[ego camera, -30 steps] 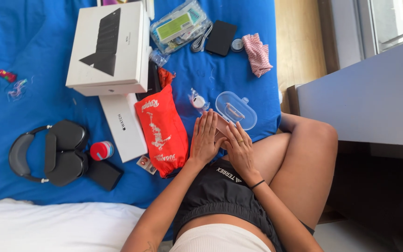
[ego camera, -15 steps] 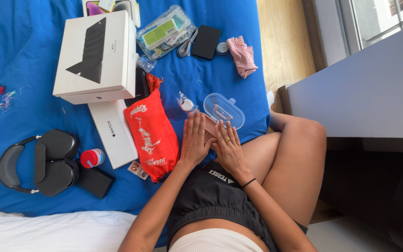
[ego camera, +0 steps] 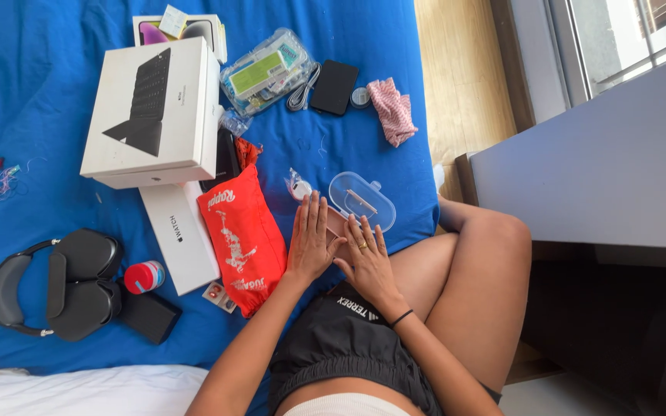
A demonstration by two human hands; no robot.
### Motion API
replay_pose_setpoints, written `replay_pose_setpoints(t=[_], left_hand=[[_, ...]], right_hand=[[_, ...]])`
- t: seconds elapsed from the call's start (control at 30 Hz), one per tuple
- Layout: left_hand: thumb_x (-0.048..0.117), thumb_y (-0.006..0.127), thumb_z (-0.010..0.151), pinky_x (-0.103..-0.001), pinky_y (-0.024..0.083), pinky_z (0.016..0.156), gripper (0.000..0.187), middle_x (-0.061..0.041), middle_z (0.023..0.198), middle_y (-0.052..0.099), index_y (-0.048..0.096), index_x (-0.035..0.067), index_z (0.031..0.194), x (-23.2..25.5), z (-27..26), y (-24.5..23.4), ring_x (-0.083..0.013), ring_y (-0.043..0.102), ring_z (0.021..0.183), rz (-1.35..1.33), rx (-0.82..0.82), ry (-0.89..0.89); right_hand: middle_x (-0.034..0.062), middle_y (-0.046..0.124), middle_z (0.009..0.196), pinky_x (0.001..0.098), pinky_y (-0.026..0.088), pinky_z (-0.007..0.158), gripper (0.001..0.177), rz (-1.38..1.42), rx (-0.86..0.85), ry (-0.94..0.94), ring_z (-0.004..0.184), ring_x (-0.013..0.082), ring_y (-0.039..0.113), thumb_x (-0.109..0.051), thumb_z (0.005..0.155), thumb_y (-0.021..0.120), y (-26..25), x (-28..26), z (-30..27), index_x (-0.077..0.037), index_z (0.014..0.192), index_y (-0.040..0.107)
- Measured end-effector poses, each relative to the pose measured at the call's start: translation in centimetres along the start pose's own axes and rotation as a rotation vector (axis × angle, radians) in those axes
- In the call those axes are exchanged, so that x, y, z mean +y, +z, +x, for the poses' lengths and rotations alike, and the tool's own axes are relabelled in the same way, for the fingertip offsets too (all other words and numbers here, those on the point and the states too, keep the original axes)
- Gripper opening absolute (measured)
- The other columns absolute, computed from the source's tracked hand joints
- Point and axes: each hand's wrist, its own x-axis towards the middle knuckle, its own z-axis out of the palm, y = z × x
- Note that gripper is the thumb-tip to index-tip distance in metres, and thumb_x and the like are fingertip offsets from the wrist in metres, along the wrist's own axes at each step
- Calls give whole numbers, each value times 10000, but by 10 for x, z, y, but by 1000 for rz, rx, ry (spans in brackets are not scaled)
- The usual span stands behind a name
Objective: Organizing various small items like sewing supplies and electronics on a bed into containers and bags.
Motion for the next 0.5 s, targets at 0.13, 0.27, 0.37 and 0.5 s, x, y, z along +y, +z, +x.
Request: replay_pose_setpoints(t=[0.13,0.27,0.37,0.5], left_hand=[[588,492,1006,-517,173,1285,940,-241,1704,152,156,-35,1625,0,-2,4,-402,128,1596,31,14,5],[593,490,1003,-514,182,1280,941,-250,1694,162,161,-38,1619,2,0,2,-405,139,1587,32,48,11],[597,489,1005,-515,180,1284,942,-251,1692,164,160,-37,1620,3,0,1,-404,142,1587,38,59,19],[596,508,1005,-523,164,1293,970,-251,1705,133,111,-32,1629,-1,-3,7,-398,134,1597,16,75,31]], right_hand=[[106,235,1685,492,97,1262,815,-62,-27,-2,1574,295,135,-476,968,580,9,3,-2,-15,1582,309],[94,220,1693,494,80,1265,829,-60,-27,-8,1579,290,121,-493,972,566,11,5,-2,-29,1600,289],[98,202,1697,500,71,1267,833,-52,-28,-16,1583,291,105,-494,978,567,10,7,-2,-36,1607,270],[168,158,1695,515,74,1275,918,64,40,-19,1584,316,84,-478,949,638,16,10,-5,-39,1621,193]])
